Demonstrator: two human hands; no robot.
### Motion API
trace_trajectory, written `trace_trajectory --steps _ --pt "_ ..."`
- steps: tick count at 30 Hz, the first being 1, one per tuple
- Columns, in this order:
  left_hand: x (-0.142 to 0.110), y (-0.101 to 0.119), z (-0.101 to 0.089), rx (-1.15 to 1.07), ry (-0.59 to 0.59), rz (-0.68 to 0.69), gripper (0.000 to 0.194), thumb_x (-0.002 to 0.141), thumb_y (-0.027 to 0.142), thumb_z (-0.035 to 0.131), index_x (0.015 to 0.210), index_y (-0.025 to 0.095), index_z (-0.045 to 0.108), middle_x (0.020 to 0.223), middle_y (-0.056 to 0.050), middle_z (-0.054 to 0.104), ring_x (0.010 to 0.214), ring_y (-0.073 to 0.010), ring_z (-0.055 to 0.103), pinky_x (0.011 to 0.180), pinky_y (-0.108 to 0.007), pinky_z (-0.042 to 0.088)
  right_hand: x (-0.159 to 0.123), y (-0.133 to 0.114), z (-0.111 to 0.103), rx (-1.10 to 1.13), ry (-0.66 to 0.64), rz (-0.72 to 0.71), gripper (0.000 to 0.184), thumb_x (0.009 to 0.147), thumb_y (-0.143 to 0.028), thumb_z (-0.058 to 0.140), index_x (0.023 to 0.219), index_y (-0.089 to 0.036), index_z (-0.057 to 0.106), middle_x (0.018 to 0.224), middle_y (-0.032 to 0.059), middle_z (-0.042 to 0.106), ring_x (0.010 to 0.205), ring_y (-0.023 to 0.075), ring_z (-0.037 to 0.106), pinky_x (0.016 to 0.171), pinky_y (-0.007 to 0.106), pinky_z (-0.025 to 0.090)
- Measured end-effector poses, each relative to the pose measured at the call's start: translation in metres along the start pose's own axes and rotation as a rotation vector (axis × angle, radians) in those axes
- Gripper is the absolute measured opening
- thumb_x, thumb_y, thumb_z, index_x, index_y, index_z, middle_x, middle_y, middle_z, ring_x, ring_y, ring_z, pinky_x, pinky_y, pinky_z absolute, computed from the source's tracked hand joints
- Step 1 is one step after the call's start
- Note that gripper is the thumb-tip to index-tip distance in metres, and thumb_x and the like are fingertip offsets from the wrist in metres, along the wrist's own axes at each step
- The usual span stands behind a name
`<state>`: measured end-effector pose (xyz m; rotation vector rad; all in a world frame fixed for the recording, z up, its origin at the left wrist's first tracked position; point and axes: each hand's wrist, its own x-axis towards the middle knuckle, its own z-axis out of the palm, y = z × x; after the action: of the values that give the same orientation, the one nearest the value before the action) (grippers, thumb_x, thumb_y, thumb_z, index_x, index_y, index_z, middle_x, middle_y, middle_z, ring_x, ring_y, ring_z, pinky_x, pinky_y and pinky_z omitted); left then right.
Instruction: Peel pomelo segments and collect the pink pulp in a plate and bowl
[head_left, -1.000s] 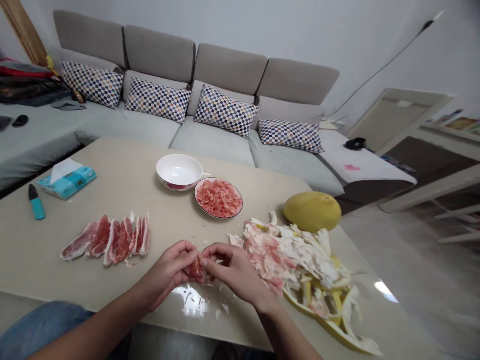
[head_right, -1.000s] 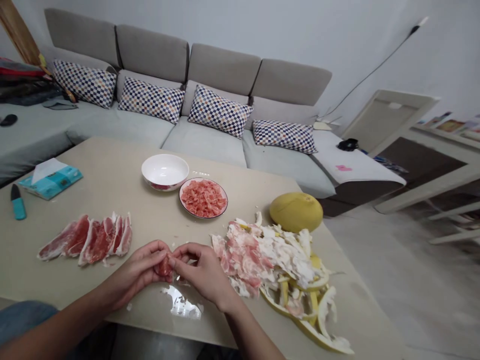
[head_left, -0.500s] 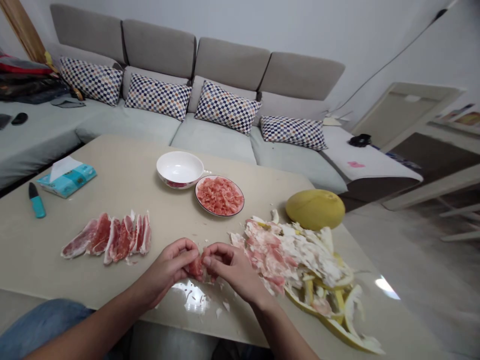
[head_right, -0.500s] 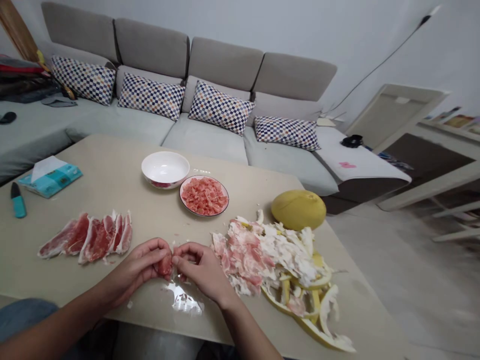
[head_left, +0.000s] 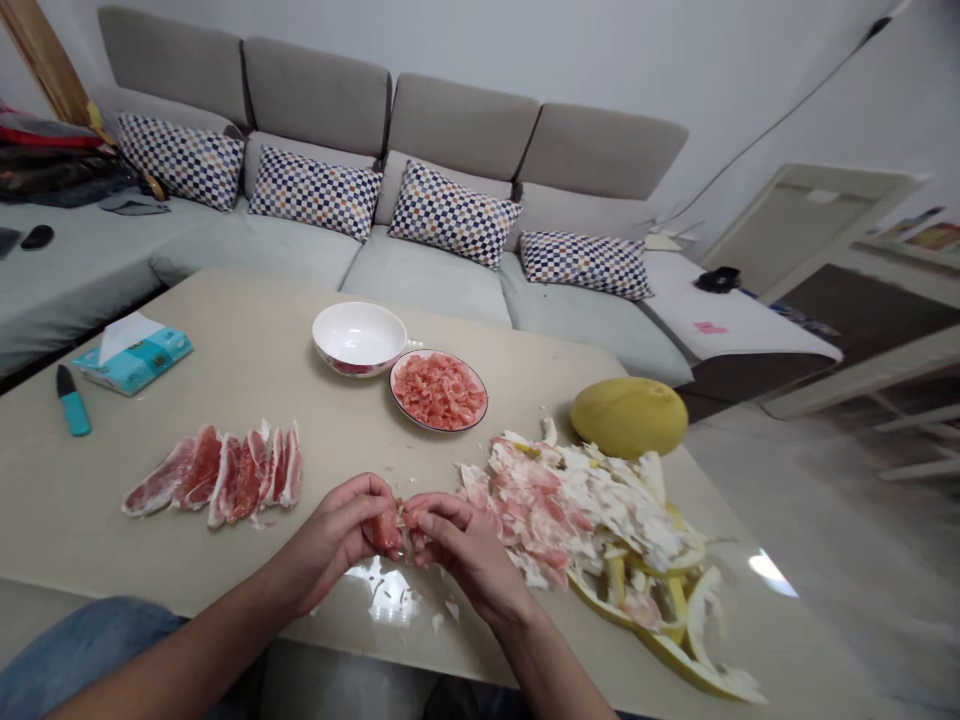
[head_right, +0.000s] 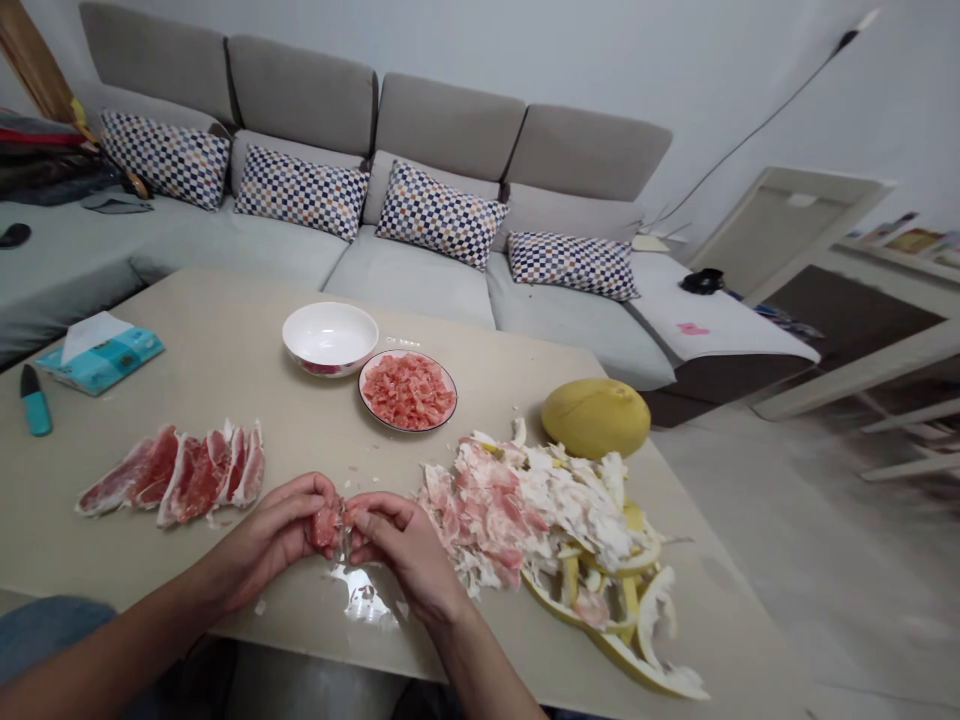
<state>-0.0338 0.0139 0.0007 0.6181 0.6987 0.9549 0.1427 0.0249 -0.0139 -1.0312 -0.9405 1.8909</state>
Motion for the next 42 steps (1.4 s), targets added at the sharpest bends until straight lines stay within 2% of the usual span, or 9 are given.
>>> trace_trajectory --steps 4,13,22,30,35,39,42 --pt "0.0 0.0 0.0 -0.042 -0.013 0.012 0.009 0.086 0.021 0.057 0.081 0.015 0.061 0.065 -0.002 0.059 0.062 -0.013 0.053 0.069 -0.028 0.045 -0.001 0.005 -0.002 0.109 -0.006 0.025 0.027 0.068 -0.03 0.084 0.089 -0.016 0.077 0.075 0.0016 0.068 0.059 0.0077 0.058 0.055 0.018 0.05" --pt "0.0 0.0 -0.002 -0.103 -0.051 0.024 0.011 0.085 0.016 0.052 0.077 0.015 0.059 0.065 -0.002 0.057 0.063 -0.0134 0.052 0.068 -0.028 0.044 0.0 0.012 0.0 0.282 -0.032 0.059 0.026 0.068 -0.025 0.084 0.091 -0.014 0.076 0.067 -0.0001 0.066 0.057 0.0064 0.058 0.059 0.015 0.052" --pt "-0.001 0.001 0.001 -0.088 -0.067 0.019 0.011 0.083 0.015 0.051 0.076 0.014 0.059 0.07 -0.004 0.057 0.062 -0.0137 0.052 0.064 -0.028 0.044 -0.001 0.011 -0.002 0.296 -0.105 0.09 0.03 0.067 -0.027 0.085 0.091 -0.013 0.076 0.063 -0.0008 0.063 0.056 0.0057 0.055 0.055 0.013 0.05" --pt "-0.003 0.007 -0.001 -0.1 -0.099 0.027 0.012 0.082 0.016 0.051 0.072 0.015 0.057 0.071 -0.003 0.055 0.059 -0.012 0.05 0.059 -0.026 0.044 -0.002 0.011 -0.013 0.309 -0.182 0.1 0.027 0.069 -0.026 0.083 0.091 -0.011 0.076 0.074 0.0035 0.067 0.056 0.006 0.054 0.051 0.016 0.05" --pt "-0.002 0.011 -0.003 0.025 -0.108 0.009 0.011 0.082 0.022 0.055 0.075 0.014 0.058 0.068 -0.003 0.057 0.058 -0.0127 0.052 0.061 -0.027 0.046 -0.008 0.003 -0.018 0.234 -0.16 0.075 0.026 0.071 -0.025 0.082 0.093 -0.013 0.075 0.08 0.0047 0.069 0.063 0.0084 0.059 0.056 0.019 0.052" --pt "-0.001 0.004 -0.003 0.248 -0.04 -0.077 0.022 0.084 0.036 0.06 0.077 0.015 0.059 0.054 0.002 0.052 0.049 -0.0105 0.046 0.054 -0.025 0.044 -0.01 0.001 -0.017 0.178 -0.075 0.008 0.025 0.072 -0.026 0.082 0.093 -0.015 0.075 0.084 0.0043 0.069 0.069 0.0097 0.06 0.06 0.019 0.053" --pt "0.0 -0.001 -0.001 0.407 -0.002 -0.085 0.023 0.079 0.036 0.067 0.087 0.015 0.062 0.058 0.004 0.052 0.05 -0.0089 0.047 0.052 -0.022 0.042 -0.009 0.003 -0.015 0.101 -0.043 -0.055 0.023 0.073 -0.029 0.081 0.092 -0.017 0.076 0.086 0.004 0.069 0.073 0.0108 0.06 0.062 0.02 0.052"
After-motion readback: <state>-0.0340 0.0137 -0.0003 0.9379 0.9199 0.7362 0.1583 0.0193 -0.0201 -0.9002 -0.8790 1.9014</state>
